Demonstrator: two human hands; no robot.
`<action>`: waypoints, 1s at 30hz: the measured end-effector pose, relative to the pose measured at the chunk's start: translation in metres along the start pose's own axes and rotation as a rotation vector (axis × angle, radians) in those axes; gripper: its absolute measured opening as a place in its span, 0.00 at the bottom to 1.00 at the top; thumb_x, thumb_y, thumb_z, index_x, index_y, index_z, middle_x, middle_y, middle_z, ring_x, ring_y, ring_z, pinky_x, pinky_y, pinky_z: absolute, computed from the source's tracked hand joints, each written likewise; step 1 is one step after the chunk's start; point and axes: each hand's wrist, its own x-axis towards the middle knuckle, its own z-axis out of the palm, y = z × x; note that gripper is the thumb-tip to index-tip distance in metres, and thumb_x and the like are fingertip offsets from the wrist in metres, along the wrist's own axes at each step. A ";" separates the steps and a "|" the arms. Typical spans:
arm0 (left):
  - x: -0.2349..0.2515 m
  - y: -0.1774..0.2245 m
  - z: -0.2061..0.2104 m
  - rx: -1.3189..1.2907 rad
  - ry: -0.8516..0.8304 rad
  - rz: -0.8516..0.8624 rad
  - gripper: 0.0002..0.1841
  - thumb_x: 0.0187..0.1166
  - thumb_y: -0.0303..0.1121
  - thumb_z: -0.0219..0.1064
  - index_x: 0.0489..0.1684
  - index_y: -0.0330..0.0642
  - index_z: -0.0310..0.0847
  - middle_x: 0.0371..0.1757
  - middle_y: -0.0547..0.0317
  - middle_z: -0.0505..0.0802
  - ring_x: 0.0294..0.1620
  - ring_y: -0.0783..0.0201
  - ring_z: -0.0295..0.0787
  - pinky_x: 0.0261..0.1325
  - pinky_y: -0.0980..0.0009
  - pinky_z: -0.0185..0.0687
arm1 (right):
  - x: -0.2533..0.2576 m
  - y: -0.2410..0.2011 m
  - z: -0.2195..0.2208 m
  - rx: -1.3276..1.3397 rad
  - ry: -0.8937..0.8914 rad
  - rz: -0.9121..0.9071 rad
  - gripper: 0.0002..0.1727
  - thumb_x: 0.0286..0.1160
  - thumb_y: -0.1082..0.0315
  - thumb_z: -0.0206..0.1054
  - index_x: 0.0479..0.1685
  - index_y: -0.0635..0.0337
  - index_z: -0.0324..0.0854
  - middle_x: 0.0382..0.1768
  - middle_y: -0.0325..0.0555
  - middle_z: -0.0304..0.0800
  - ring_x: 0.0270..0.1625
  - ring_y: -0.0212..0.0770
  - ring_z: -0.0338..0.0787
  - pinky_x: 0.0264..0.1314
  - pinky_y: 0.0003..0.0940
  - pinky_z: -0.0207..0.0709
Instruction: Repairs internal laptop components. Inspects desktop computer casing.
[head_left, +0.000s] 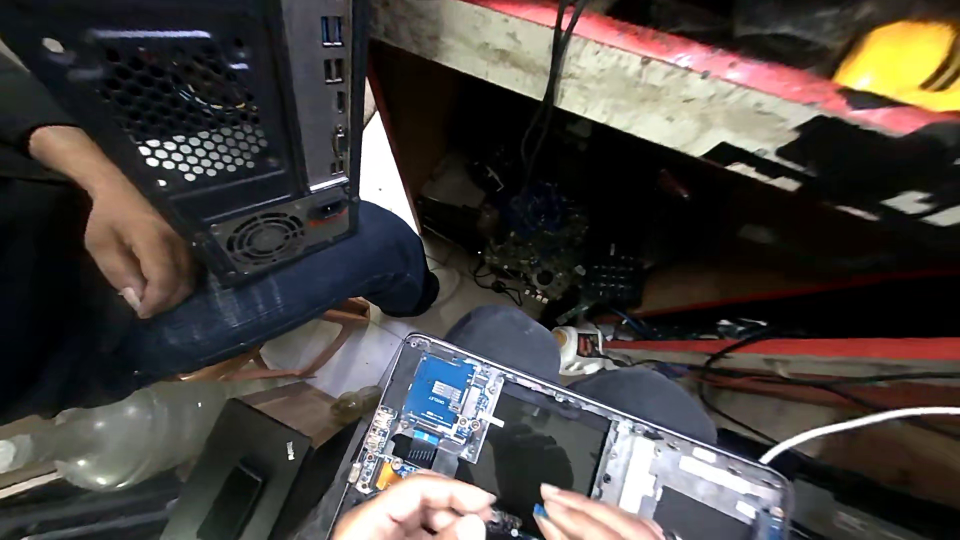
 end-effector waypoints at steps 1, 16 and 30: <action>0.001 0.001 -0.006 0.061 -0.007 0.043 0.09 0.83 0.23 0.61 0.52 0.35 0.86 0.50 0.64 0.95 0.45 0.72 0.93 0.48 0.70 0.92 | 0.004 0.003 0.004 -0.049 0.018 0.014 0.06 0.77 0.69 0.73 0.38 0.61 0.93 0.44 0.47 0.97 0.50 0.34 0.93 0.60 0.27 0.82; 0.036 -0.023 -0.062 0.719 0.139 0.530 0.06 0.82 0.39 0.68 0.47 0.56 0.89 0.55 0.74 0.91 0.65 0.74 0.84 0.67 0.76 0.80 | 0.031 0.024 0.048 -0.277 0.040 0.030 0.07 0.76 0.62 0.72 0.37 0.45 0.97 0.45 0.37 0.97 0.56 0.40 0.91 0.60 0.42 0.76; 0.038 -0.017 -0.065 0.672 0.073 0.495 0.05 0.84 0.37 0.67 0.47 0.52 0.88 0.57 0.75 0.90 0.66 0.81 0.82 0.68 0.82 0.78 | 0.040 0.021 0.042 -0.306 -0.063 0.050 0.06 0.75 0.64 0.73 0.37 0.46 0.97 0.45 0.36 0.97 0.56 0.40 0.89 0.59 0.41 0.73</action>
